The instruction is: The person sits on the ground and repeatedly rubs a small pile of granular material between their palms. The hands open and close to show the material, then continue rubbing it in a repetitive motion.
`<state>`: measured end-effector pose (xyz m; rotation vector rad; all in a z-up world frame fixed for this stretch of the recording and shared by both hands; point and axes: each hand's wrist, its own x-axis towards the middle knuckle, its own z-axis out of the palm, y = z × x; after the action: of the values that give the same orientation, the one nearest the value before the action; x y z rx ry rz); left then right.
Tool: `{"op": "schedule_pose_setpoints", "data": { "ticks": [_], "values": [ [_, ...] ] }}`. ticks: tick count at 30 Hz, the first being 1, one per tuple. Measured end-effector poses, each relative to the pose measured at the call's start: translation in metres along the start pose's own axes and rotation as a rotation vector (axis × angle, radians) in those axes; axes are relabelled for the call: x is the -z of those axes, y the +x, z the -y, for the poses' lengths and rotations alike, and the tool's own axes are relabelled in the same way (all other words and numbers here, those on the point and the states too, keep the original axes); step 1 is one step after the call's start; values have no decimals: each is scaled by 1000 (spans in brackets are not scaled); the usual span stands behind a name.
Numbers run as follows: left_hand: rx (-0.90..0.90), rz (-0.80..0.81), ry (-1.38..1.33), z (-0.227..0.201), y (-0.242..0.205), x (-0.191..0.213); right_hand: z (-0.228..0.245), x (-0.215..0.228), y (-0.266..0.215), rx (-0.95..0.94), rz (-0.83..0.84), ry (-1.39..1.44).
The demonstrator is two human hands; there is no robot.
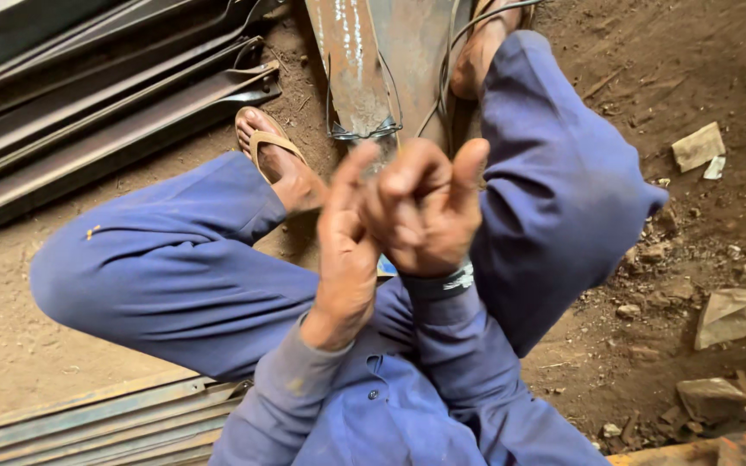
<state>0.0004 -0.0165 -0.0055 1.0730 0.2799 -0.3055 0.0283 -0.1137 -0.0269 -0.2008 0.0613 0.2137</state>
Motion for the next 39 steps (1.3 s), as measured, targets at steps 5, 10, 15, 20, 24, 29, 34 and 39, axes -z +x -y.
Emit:
{"op": "schedule_pose_setpoints", "data": {
  "ticks": [5, 10, 15, 20, 24, 29, 34, 39],
  "values": [
    [-12, -150, 139, 5, -6, 5, -16, 5, -5, -47, 144, 136],
    [-277, -142, 384, 0, 1, -5, -13, 10, -3, 46, -5, 8],
    [201, -73, -316, 4, -11, -1, -17, 10, -5, -11, 137, 202],
    [-279, -154, 471, 2, -3, -1, -14, 3, 1, 81, 71, -66],
    [12, 16, -25, -3, 0, 0, -5, 5, -2, 44, 208, 140],
    [-359, -122, 601, 1, 1, 1, -18, 10, -9, 57, -22, -54],
    [-67, 7, 12, 4, 9, 0, 2, 16, -7, 48, 81, 77],
    [-218, -31, 325, 0, 3, 17, -20, 13, -5, -66, -34, 63]
  ]
}}
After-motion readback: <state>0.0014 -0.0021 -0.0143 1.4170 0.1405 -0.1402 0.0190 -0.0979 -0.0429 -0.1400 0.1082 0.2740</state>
